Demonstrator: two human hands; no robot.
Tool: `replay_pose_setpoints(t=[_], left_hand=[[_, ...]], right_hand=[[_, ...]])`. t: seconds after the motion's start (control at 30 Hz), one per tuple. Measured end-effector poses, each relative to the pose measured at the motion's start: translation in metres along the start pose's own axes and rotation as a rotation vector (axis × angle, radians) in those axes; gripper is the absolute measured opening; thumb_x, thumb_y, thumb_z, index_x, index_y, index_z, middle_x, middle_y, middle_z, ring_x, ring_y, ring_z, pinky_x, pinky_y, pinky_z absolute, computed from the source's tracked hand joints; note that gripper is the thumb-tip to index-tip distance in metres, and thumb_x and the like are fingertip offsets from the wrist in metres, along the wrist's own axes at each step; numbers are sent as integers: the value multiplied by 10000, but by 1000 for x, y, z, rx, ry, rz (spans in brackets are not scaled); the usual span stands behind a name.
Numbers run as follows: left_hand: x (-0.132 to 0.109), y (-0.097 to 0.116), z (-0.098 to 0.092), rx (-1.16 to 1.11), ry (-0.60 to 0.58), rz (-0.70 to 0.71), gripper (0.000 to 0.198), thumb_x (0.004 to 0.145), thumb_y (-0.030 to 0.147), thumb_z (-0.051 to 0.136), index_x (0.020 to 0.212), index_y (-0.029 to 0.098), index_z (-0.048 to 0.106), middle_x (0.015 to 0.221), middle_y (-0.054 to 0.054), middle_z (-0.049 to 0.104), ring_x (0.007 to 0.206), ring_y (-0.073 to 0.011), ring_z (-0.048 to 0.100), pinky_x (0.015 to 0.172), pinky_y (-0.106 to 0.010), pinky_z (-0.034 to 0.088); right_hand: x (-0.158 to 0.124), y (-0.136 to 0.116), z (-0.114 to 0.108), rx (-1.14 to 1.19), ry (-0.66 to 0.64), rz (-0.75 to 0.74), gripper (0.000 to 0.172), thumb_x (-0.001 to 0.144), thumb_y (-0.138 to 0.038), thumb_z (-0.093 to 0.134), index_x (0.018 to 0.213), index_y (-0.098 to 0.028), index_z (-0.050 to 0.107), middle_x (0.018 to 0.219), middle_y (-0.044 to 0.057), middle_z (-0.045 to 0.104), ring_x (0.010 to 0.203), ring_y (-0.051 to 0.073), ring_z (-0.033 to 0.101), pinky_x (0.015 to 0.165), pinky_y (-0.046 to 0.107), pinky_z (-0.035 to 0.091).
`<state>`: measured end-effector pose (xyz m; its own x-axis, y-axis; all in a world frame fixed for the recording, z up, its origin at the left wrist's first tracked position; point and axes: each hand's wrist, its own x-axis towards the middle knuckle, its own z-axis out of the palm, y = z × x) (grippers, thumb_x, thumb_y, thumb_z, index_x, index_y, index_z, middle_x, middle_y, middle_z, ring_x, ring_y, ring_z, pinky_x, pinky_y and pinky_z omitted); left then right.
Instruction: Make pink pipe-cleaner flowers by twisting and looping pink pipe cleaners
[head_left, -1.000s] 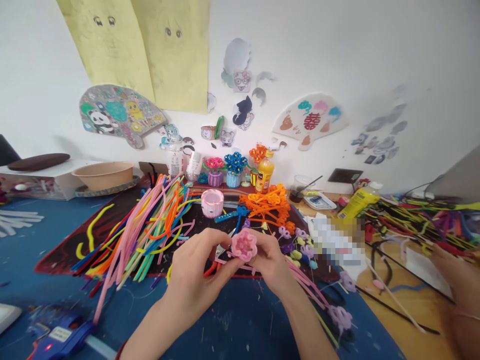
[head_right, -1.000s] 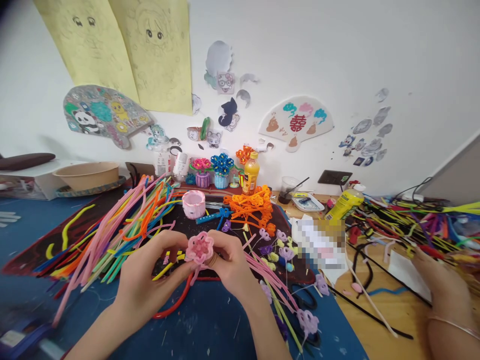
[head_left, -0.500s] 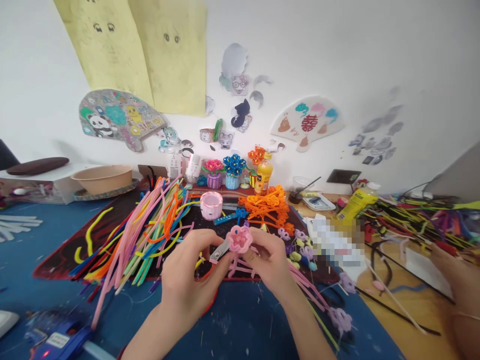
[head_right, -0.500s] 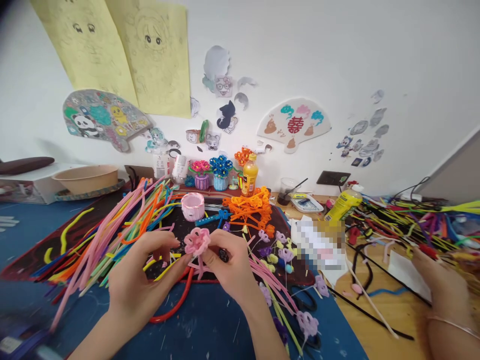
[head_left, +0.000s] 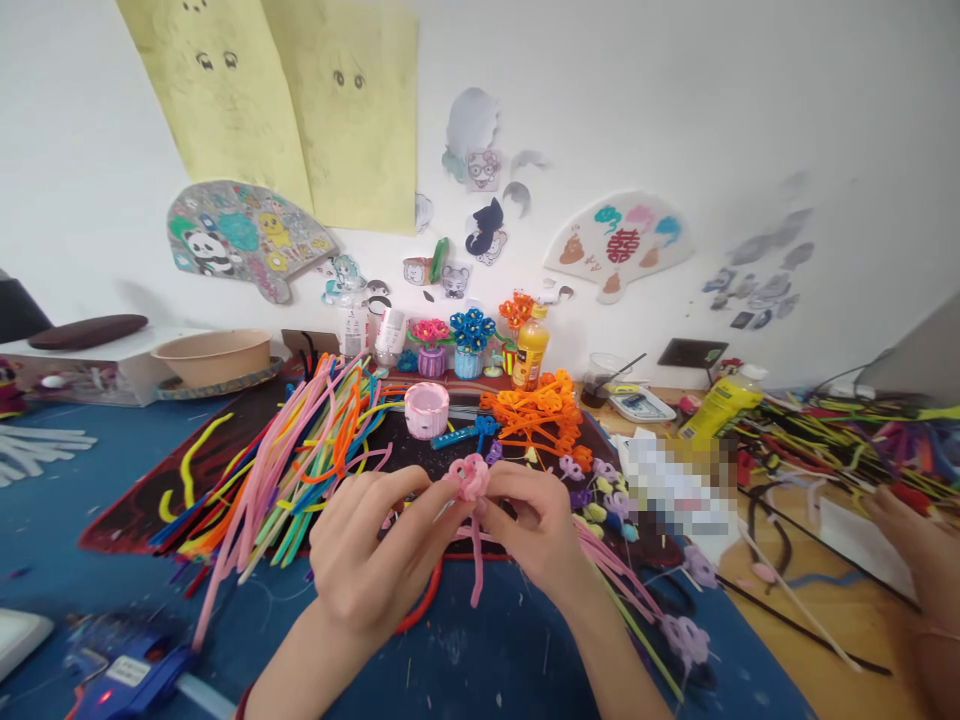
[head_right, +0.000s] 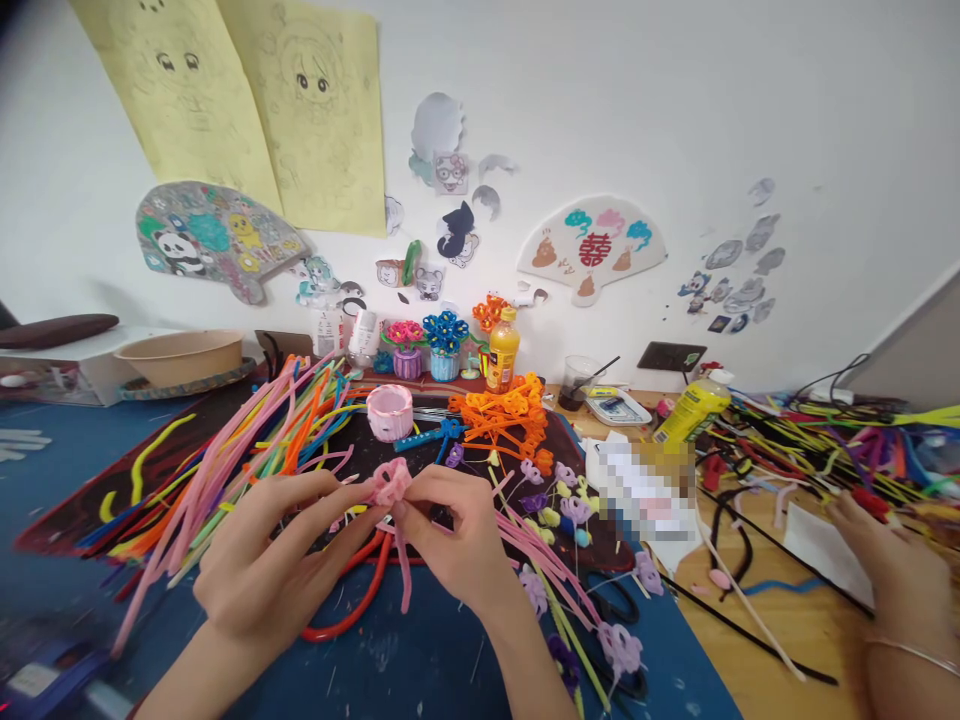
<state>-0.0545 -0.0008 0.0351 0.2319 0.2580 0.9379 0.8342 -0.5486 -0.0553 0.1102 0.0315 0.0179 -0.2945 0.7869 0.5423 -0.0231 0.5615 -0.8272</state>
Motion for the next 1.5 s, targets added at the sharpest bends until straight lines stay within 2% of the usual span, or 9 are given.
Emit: replay_pose_setpoints(t=[0.17,0.4,0.53,0.67,0.77,0.9,1.03,1.27,1.5], left_hand=[[4,3,-2,-20,5,-24,120,772,171,709,872,215,659,741,-21,647,589,-126,586,561,-256,447],[2,2,0,-51,-12,-38,159,771,132,697,888,215,631,758,-14,663,623,-132,613,601,-259,464],[-2,-1,2,-124,-12,-52,191,770,149,708,924,218,618,808,-23,671,682,-152,630,641,-270,479],[3,-6,3,-243,4,-223,353,748,368,736,1022,200,590,920,-65,632,779,-189,615,685,-304,507],[11,-6,1,-321,-71,-400,430,717,399,754,1052,192,584,933,-54,595,702,-156,559,627,-285,500],[15,7,-4,-472,-223,-497,233,775,271,695,993,206,642,941,-51,596,796,-172,586,646,-273,500],[8,26,-12,-613,-146,-557,59,796,208,643,842,184,672,848,-48,614,795,-181,593,698,-304,494],[1,45,-21,-713,-74,-642,57,776,229,657,757,210,708,797,-46,648,771,-190,564,703,-339,476],[-3,51,-22,-804,-95,-723,120,785,321,681,721,230,727,825,-49,643,820,-204,551,771,-377,457]], right_hand=[[0,0,-1,-30,4,-68,101,822,-235,672,796,-197,762,712,39,634,642,157,563,581,260,437],[3,3,2,-48,10,-46,140,841,-304,653,865,-202,744,843,60,655,731,172,583,650,271,467],[4,10,5,-10,-11,22,209,859,-365,620,823,-192,733,802,57,664,764,187,602,700,282,476],[4,14,7,107,25,98,240,823,-406,654,766,-185,728,740,32,637,716,179,576,674,275,460],[4,12,11,202,100,161,289,788,-458,672,775,-176,730,740,28,635,689,174,550,643,272,460],[-2,3,17,303,95,182,304,749,-472,703,783,-172,736,740,29,635,674,172,536,639,280,466],[-13,-10,20,345,73,162,318,712,-484,732,763,-170,743,689,20,601,648,162,503,599,269,453],[-25,-31,13,234,77,117,387,689,-551,720,718,-165,739,689,26,609,659,171,527,639,283,465],[-29,-35,15,91,164,-15,355,730,-535,691,688,-187,745,676,45,644,647,188,555,629,305,472]])
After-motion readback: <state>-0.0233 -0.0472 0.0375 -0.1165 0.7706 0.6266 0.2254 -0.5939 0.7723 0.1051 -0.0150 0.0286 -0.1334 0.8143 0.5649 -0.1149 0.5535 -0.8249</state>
